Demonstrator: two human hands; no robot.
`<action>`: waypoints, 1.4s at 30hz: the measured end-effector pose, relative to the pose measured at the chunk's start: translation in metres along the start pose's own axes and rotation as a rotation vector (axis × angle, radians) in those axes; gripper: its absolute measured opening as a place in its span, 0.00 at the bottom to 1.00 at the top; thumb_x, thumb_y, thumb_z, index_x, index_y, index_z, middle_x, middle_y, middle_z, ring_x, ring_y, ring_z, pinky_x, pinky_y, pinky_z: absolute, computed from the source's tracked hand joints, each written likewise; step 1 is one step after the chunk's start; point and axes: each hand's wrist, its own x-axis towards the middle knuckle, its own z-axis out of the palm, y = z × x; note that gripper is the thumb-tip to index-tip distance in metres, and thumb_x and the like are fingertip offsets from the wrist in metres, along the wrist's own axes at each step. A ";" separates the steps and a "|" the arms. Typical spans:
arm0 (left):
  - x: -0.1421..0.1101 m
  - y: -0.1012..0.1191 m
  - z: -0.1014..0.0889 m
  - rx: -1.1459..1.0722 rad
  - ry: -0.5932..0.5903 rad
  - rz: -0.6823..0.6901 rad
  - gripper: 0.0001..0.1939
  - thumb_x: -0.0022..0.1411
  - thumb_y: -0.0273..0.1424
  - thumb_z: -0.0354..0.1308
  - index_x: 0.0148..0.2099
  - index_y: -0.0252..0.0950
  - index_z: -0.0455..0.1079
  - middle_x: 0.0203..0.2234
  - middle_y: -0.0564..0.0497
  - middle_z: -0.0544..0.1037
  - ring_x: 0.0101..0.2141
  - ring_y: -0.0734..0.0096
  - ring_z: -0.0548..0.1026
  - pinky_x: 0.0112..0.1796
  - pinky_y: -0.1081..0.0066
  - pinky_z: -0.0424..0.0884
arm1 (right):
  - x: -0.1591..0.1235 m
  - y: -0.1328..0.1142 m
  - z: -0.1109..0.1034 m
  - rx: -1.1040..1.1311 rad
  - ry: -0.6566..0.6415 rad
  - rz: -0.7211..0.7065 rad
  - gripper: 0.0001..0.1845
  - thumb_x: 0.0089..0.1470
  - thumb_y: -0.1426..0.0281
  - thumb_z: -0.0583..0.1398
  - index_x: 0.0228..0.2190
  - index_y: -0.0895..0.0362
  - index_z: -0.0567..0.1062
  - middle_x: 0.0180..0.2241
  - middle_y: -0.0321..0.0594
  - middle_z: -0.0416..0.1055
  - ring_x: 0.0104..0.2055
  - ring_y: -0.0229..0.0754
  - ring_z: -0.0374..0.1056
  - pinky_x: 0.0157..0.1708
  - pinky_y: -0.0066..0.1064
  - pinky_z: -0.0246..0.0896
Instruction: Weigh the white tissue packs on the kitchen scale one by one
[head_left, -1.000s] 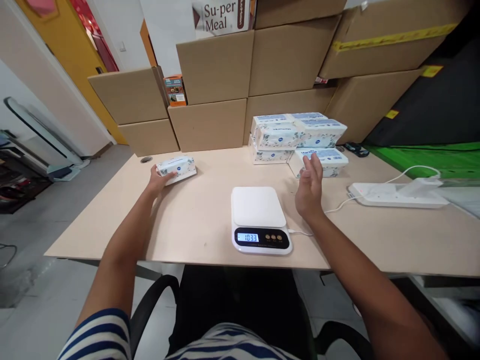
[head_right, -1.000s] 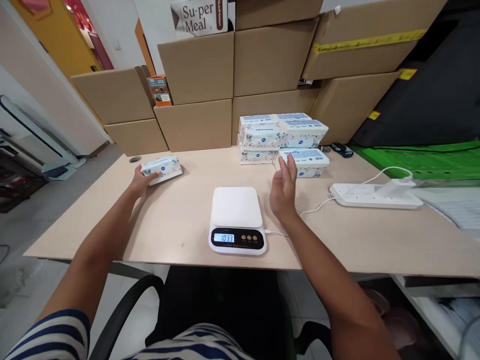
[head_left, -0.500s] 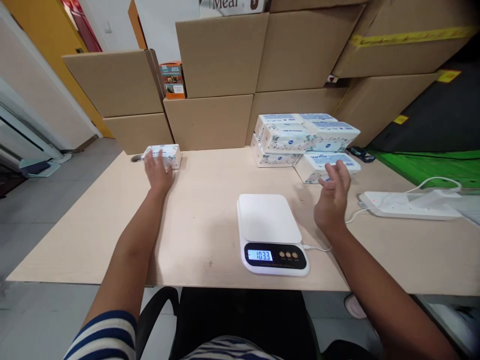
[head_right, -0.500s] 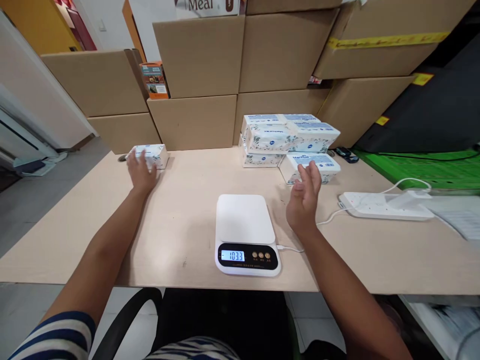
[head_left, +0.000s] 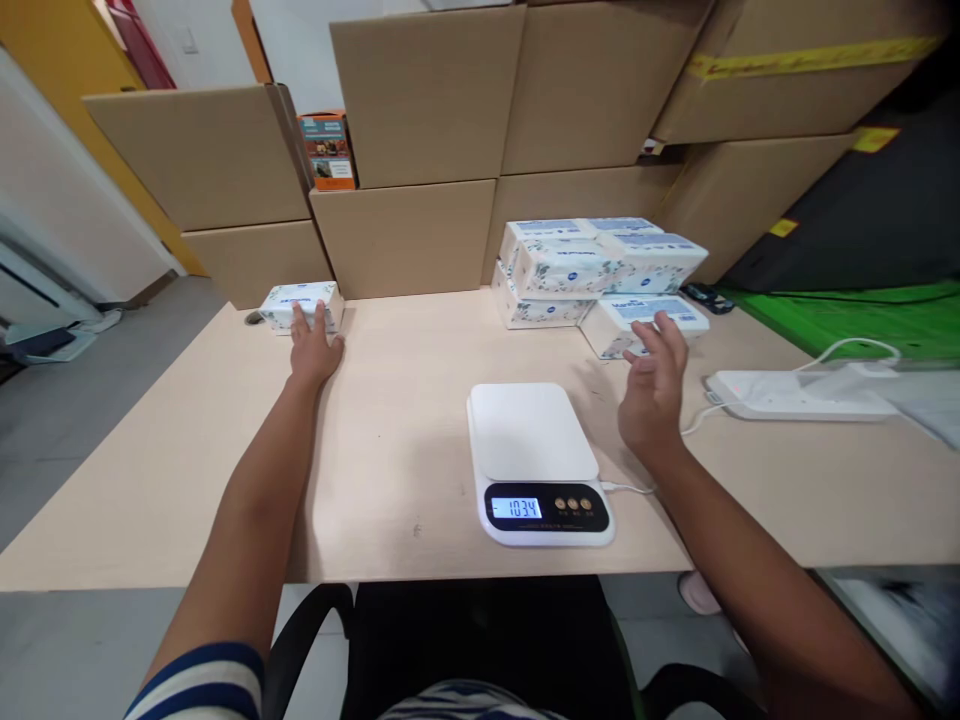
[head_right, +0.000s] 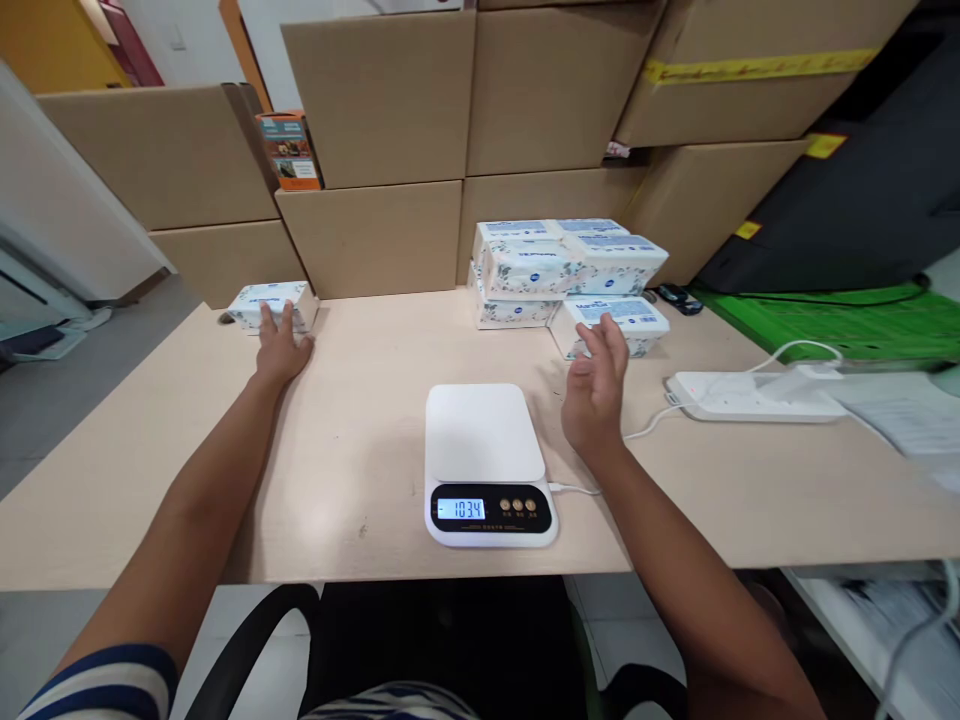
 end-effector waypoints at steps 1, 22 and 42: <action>0.000 0.000 -0.001 0.001 0.006 0.002 0.50 0.73 0.37 0.63 0.89 0.43 0.45 0.87 0.37 0.33 0.84 0.26 0.44 0.78 0.32 0.56 | 0.001 0.001 0.001 -0.010 -0.006 -0.002 0.45 0.72 0.32 0.49 0.68 0.50 0.76 0.77 0.56 0.58 0.79 0.68 0.60 0.72 0.70 0.66; 0.006 -0.006 0.007 0.133 -0.017 0.083 0.43 0.76 0.49 0.50 0.82 0.25 0.61 0.84 0.30 0.53 0.84 0.28 0.40 0.80 0.31 0.37 | 0.002 -0.013 0.003 -0.088 -0.098 0.039 0.42 0.69 0.32 0.54 0.64 0.48 0.77 0.75 0.57 0.64 0.77 0.64 0.64 0.67 0.63 0.72; 0.040 -0.017 0.009 -0.022 -0.051 -0.089 0.45 0.77 0.53 0.48 0.85 0.32 0.57 0.85 0.33 0.48 0.85 0.29 0.34 0.78 0.24 0.35 | 0.003 -0.021 0.001 -0.108 -0.013 -0.021 0.35 0.71 0.36 0.56 0.59 0.49 0.80 0.71 0.56 0.69 0.72 0.62 0.70 0.62 0.58 0.77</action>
